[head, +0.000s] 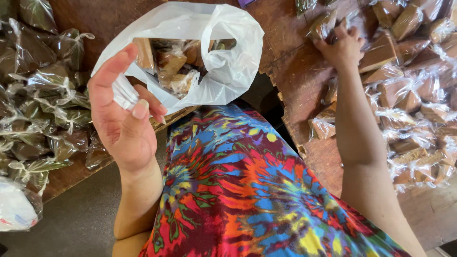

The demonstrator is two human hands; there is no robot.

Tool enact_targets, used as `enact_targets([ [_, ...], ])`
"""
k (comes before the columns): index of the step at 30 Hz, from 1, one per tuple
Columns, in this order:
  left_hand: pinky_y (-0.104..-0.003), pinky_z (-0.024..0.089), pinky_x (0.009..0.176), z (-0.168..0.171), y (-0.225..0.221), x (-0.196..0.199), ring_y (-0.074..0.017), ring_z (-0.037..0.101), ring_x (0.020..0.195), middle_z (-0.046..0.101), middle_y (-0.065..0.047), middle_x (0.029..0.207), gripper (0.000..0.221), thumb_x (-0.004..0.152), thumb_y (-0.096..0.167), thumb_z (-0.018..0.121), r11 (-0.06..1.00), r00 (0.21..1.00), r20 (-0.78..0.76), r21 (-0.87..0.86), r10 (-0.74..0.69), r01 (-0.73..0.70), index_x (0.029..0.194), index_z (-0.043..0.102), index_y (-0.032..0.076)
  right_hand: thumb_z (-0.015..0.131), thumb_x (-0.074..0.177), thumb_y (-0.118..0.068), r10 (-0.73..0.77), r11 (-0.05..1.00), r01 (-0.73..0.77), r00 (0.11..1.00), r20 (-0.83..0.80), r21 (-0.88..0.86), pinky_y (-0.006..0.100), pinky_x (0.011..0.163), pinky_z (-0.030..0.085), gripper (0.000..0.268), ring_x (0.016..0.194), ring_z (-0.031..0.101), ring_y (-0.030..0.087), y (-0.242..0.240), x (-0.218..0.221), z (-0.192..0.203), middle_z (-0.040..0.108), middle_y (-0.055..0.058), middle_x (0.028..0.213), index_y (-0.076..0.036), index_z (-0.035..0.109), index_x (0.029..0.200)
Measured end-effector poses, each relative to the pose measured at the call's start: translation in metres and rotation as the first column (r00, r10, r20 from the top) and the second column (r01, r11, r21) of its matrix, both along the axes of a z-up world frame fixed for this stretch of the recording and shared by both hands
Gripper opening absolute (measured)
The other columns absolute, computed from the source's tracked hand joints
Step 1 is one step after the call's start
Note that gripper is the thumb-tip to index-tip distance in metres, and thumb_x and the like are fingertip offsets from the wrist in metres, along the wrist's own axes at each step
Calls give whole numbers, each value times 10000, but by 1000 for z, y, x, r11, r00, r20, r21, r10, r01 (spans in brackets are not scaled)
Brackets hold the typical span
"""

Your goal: The person takes individually wrapped dark and light colored triangular food items from a table and places them into a clear plastic bag, then ties the bag closed with a knot.

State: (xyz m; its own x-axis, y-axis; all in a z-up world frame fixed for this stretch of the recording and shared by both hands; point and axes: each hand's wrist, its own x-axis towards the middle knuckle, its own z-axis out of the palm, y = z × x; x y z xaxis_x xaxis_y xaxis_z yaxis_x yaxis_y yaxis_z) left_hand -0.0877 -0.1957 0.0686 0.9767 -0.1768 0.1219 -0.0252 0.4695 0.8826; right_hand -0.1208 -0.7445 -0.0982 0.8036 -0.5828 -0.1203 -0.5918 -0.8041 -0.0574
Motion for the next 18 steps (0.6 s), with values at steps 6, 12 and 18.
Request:
enact_targets([
  [6,-216,472,642,-4,15,2,-129,619,781,493,-189,1538,550,1044,179,725,1000,1000,-17,2,-11,11,1491,481,-28,744,923,-638,-123,992,124,989,-80,4,615,991,455,568,1329,401,488,42,-11,11,452,224,1453,-190,666,1263],
  [12,-206,488,690,-6,32,7,-100,620,833,483,-162,1545,560,1033,196,723,996,996,-21,27,-85,85,1489,476,-15,712,960,-596,-74,997,72,991,-111,-26,601,966,460,533,1259,426,546,55,-28,3,483,229,1431,-177,679,1287],
  [18,-218,504,771,-6,47,18,-87,608,890,496,-139,1599,553,1043,175,720,979,980,-25,50,-197,198,1498,471,-16,701,993,-604,-11,998,12,1000,14,-57,547,1020,482,567,1247,486,464,56,-50,-19,535,249,1356,-100,730,1252],
])
